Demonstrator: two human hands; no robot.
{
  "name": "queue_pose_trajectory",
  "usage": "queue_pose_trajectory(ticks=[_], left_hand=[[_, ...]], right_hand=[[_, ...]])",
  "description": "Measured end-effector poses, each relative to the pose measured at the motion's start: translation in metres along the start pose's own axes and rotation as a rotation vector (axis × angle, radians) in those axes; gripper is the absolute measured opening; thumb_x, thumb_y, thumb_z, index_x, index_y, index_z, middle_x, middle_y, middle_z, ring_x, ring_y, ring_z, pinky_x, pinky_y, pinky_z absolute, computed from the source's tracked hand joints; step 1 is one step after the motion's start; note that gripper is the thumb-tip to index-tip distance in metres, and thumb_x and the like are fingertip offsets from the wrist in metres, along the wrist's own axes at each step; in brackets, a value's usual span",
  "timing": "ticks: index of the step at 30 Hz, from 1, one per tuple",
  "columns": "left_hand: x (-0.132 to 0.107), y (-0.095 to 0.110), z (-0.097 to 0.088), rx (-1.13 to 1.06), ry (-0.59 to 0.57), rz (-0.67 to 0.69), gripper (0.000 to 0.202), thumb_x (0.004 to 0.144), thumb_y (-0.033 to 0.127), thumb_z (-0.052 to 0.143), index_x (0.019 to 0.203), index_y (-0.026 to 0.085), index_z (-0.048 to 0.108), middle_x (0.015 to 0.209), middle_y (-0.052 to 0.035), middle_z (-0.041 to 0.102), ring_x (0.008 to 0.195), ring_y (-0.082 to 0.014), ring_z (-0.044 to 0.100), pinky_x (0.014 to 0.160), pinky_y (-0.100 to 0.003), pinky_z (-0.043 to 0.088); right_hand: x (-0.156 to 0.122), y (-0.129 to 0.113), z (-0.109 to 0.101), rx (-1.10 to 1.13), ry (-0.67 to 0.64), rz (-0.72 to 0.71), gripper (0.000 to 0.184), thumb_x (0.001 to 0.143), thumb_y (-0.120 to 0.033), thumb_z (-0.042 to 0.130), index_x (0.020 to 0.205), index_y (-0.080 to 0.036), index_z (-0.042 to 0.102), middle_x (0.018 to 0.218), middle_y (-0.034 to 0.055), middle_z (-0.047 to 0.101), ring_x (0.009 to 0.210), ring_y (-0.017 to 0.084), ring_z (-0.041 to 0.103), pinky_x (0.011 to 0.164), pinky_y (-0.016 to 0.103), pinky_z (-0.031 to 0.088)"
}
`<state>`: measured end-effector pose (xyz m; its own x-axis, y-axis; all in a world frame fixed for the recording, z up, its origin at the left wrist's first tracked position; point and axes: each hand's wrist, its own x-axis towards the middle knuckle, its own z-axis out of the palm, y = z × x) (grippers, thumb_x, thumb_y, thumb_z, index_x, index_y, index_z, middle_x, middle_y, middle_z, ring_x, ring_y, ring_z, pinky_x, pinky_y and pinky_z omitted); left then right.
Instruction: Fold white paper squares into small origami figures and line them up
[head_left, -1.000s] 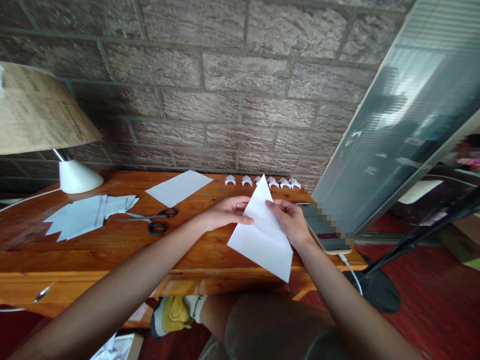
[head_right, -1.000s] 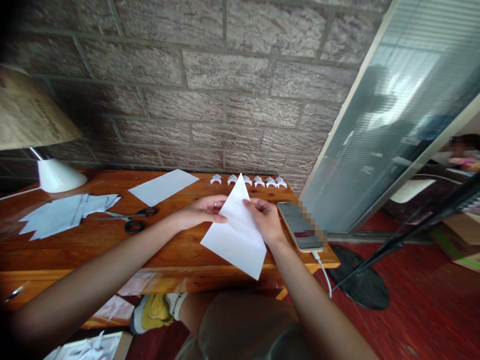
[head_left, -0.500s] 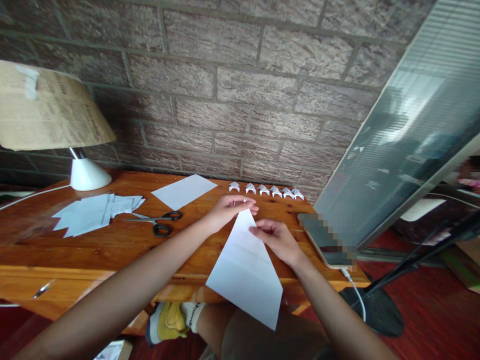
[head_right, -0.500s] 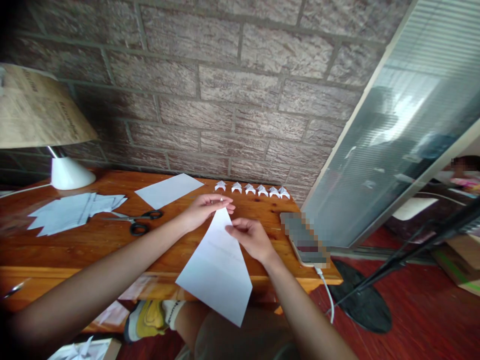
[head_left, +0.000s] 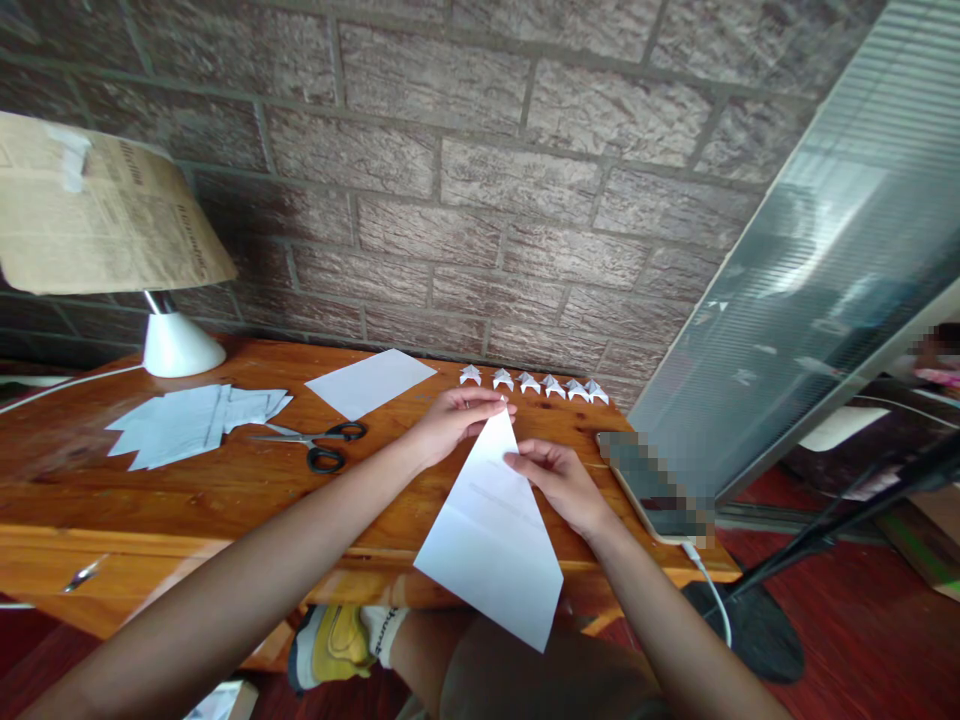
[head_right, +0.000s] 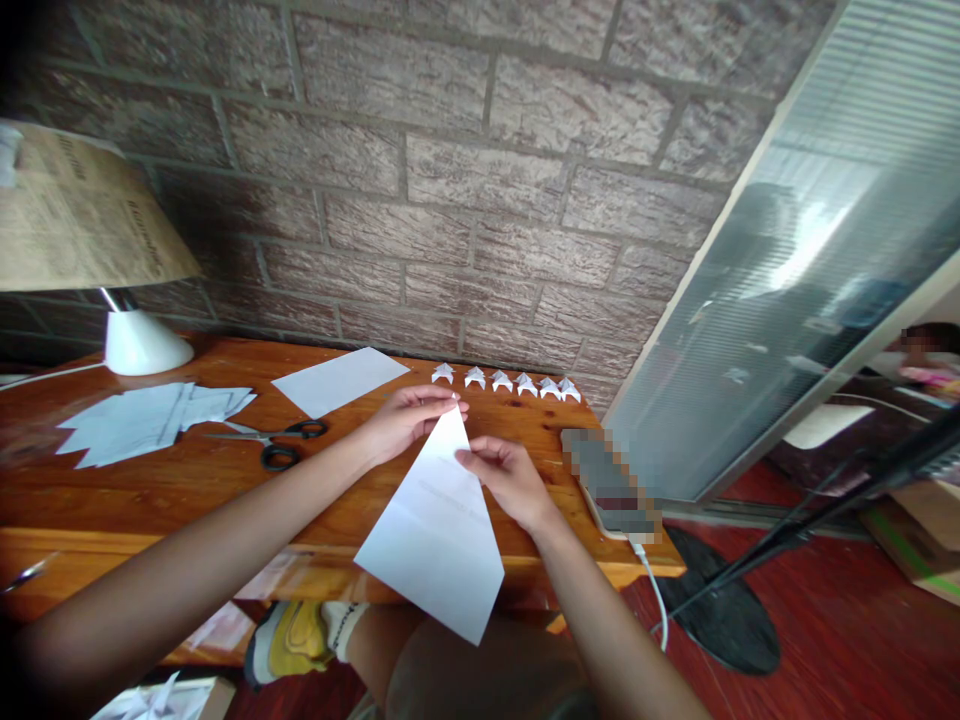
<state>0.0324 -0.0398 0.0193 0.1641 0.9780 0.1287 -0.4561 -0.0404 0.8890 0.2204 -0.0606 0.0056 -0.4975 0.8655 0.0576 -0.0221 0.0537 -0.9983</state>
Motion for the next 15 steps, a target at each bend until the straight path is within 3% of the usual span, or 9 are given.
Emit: queue_pose_trajectory(ticks=[15], left_hand=[[-0.0013,0.0010,-0.0003,0.023,-0.007,-0.033,0.034,0.059,0.030,0.086,0.085,0.012,0.071,0.087,-0.0099,0.075,0.080,-0.0198,0.069,0.078,-0.034,0.053]], right_hand=[[0.0006,0.0010,-0.0006,-0.036,-0.043,0.003,0.024,0.075,-0.038,0.074,0.083,-0.016,0.070,0.077,-0.0002,0.067,0.067,0.011,0.056,0.069,0.026,0.042]])
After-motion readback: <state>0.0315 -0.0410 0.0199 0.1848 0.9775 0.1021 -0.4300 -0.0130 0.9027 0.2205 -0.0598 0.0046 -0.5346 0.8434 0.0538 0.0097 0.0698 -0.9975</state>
